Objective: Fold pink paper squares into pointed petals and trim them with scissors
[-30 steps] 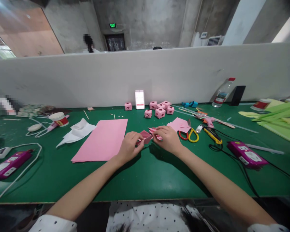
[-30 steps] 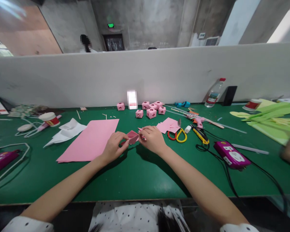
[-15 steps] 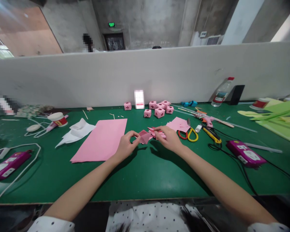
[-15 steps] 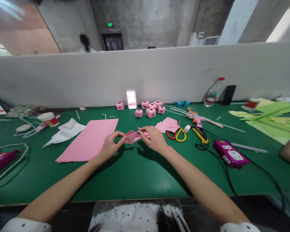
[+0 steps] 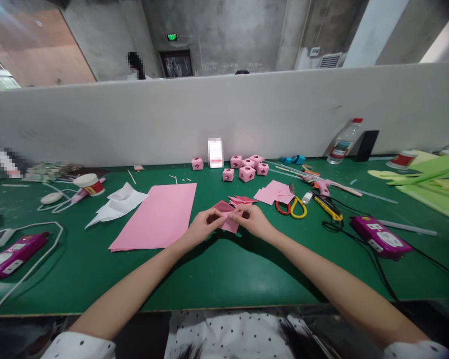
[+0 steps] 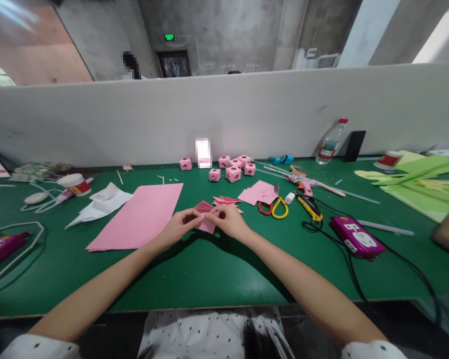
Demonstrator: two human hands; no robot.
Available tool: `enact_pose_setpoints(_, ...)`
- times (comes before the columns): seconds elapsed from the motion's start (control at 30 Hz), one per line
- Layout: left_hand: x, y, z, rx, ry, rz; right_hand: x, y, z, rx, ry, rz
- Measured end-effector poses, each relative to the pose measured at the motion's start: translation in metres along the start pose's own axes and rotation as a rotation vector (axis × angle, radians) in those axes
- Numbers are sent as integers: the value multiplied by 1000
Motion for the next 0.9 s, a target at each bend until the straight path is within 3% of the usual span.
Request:
enact_pose_setpoints(0.27,2,5,6,-1,8,-13,6,5,-4,-62,14,-31)
enact_pose_setpoints(0.57,27,16,26,76,-1,-140,37,16,-16,-150,126,-212)
enact_pose_setpoints(0.67,22,15,21,78,-71,-111,28,13,-17,-176,175,-197)
enact_pose_setpoints(0.8,5,6,12,95,-101,29,6,6,-11,-175,213,-111)
enact_pose_setpoints(0.9,1,2,8,112,-122,-3,-4,1,-11,-241,269,-59)
Point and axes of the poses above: each hand's wrist, its own y-axis towards the middle knuckle, its own x-axis out of the back of the hand, z = x × y, the point moved 4 cm from there along y, towards the middle knuckle, and after that the axes turned 8 degrees about -z, right-handed, at the moved point
